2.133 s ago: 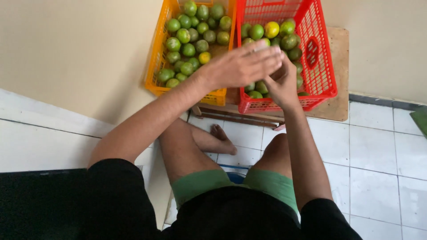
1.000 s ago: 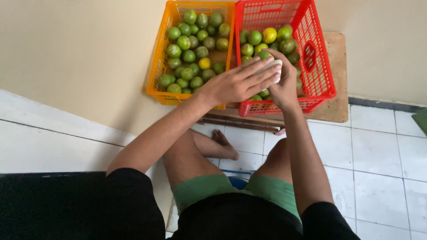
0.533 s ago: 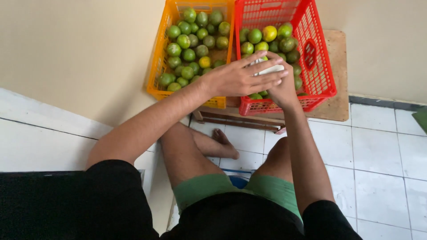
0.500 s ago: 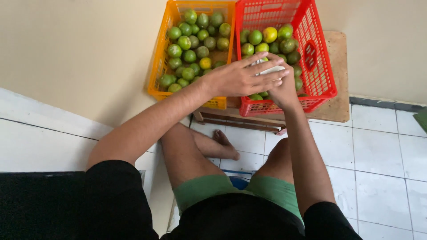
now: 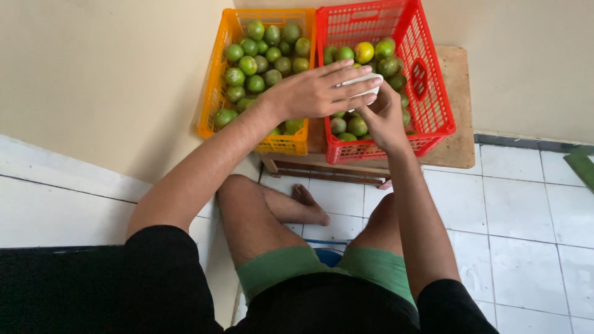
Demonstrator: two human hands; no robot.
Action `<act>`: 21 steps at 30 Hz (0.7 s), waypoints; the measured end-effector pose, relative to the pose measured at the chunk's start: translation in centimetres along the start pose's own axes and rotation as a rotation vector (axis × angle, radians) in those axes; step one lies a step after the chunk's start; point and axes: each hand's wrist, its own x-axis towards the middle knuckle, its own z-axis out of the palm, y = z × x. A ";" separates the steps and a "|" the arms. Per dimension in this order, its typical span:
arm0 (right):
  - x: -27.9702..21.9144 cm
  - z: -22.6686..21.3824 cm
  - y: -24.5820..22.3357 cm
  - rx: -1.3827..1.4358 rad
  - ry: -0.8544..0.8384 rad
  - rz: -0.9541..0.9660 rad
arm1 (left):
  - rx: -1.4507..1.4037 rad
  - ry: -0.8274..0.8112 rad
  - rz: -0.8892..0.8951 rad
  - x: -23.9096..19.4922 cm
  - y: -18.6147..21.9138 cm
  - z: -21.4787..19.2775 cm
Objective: The person sits on the floor and wipes green citrus fruits with a white cloth. They pick fruits from a red basket, wipe them, and place them into a yellow basket, repeating this process for multiple fruits.
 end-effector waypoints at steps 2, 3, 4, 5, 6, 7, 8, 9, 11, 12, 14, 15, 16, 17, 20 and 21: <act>-0.2 0.0 0.2 0.016 0.059 0.046 | 0.001 -0.082 -0.049 0.2 0.0 -0.8; -0.1 0.0 0.2 0.017 0.056 0.043 | 0.004 -0.084 -0.051 0.1 0.0 -0.4; -0.2 0.0 0.3 0.017 0.042 0.042 | -0.031 -0.076 -0.103 -0.2 0.3 0.0; -0.2 0.0 0.3 0.017 0.029 0.041 | -0.066 -0.067 -0.155 -0.4 0.5 0.4; -0.2 0.1 0.1 0.020 0.025 0.038 | -0.062 -0.070 -0.157 -0.9 1.4 1.3; -0.1 0.1 -0.1 0.003 0.016 0.001 | -0.405 -0.024 -0.411 -1.3 2.3 2.2; -0.1 -0.1 -0.4 -0.017 0.011 -0.035 | -0.752 0.032 -0.659 -1.5 3.2 3.3; -0.4 -0.1 0.5 -0.017 0.011 -0.036 | -0.751 0.032 -0.659 -0.8 4.2 3.5; -0.6 0.0 2.4 0.053 0.047 -0.078 | -0.067 0.110 -0.490 0.3 5.7 4.0; -0.4 -0.4 2.7 0.051 0.050 -0.084 | -0.063 0.112 -0.484 0.5 5.9 4.0; -0.3 -1.2 3.1 -0.127 0.038 -0.092 | 0.085 0.193 -0.352 0.9 6.6 4.2; -0.4 -0.8 2.1 -0.133 0.039 -0.092 | 0.083 0.199 -0.351 0.7 6.2 4.5; 0.0 -0.2 1.3 -0.059 0.027 -0.083 | 0.152 0.215 -0.389 0.3 5.2 4.6; 0.4 0.5 0.4 0.015 0.015 -0.074 | 0.220 0.232 -0.427 -0.2 4.2 4.7; 0.4 0.2 1.5 -0.029 0.039 -0.072 | 0.103 0.222 -0.373 0.2 5.1 4.0; 0.4 0.2 1.0 -0.030 0.034 -0.084 | 0.116 0.224 -0.370 -0.2 4.7 4.0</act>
